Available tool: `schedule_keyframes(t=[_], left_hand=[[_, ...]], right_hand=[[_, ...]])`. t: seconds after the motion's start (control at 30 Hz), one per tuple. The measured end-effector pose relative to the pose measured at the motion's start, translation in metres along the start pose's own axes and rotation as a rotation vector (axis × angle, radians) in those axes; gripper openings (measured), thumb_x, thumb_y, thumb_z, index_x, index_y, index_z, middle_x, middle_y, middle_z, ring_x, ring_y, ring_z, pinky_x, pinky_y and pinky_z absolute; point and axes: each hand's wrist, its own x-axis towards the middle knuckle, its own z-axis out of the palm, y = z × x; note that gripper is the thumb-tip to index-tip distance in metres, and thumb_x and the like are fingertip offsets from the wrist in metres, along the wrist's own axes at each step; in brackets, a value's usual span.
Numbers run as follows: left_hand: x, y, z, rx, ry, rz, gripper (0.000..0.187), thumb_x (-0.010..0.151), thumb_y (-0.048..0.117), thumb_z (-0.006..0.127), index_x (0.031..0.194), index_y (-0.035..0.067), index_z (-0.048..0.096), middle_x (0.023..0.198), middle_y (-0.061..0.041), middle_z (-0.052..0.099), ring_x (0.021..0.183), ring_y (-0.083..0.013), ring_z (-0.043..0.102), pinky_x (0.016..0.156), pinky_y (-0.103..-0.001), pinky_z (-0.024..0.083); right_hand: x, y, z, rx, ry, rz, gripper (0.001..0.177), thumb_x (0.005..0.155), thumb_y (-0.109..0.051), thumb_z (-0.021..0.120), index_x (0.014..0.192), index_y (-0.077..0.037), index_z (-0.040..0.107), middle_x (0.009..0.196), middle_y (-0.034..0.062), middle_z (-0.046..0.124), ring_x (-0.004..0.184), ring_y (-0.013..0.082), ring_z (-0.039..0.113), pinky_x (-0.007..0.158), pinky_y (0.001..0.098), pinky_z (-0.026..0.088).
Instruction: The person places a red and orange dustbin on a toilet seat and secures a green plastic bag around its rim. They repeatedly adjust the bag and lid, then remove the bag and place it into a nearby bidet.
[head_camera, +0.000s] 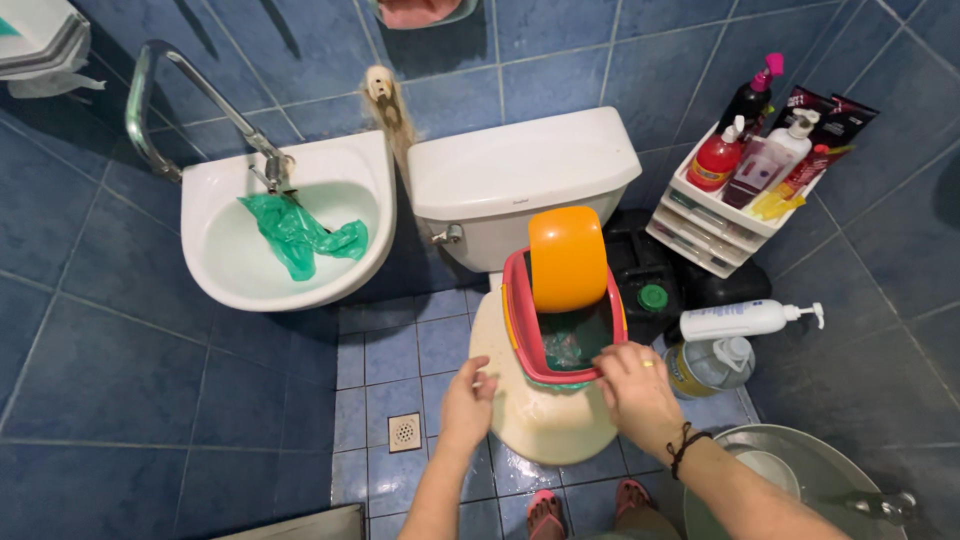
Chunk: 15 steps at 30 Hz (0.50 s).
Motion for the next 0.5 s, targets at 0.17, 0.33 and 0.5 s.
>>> schedule_keyframes(t=[0.17, 0.33, 0.5], left_hand=[[-0.003, 0.047, 0.016, 0.132, -0.06, 0.152, 0.046, 0.091, 0.014, 0.07, 0.135, 0.021, 0.059, 0.125, -0.016, 0.064, 0.1, -0.0297, 0.071, 0.09, -0.038, 0.056], [-0.011, 0.074, 0.02, 0.192, -0.09, 0.202, 0.063, 0.088, 0.012, 0.072, 0.145, 0.021, 0.048, 0.126, -0.017, 0.063, 0.108, -0.0327, 0.066, 0.096, -0.04, 0.053], [-0.004, 0.067, 0.024, 0.138, -0.081, 0.246, 0.071, 0.085, 0.01, 0.073, 0.148, 0.015, 0.04, 0.129, -0.017, 0.064, 0.115, -0.0335, 0.065, 0.097, -0.041, 0.052]], right_hand=[[0.003, 0.002, -0.015, 0.122, 0.028, 0.182, 0.03, 0.083, -0.012, 0.069, 0.113, -0.011, 0.065, 0.118, 0.0108, 0.06, 0.112, 0.036, 0.057, 0.093, 0.0465, 0.048], [0.008, 0.002, -0.022, 0.203, -0.04, 0.237, 0.05, 0.085, -0.01, 0.068, 0.133, -0.011, 0.057, 0.13, 0.0137, 0.058, 0.111, 0.0391, 0.061, 0.092, 0.0457, 0.051], [0.001, 0.013, -0.01, 0.263, -0.003, 0.212, 0.059, 0.081, -0.01, 0.07, 0.137, -0.006, 0.051, 0.13, 0.0176, 0.058, 0.113, 0.0415, 0.06, 0.091, 0.046, 0.051]])
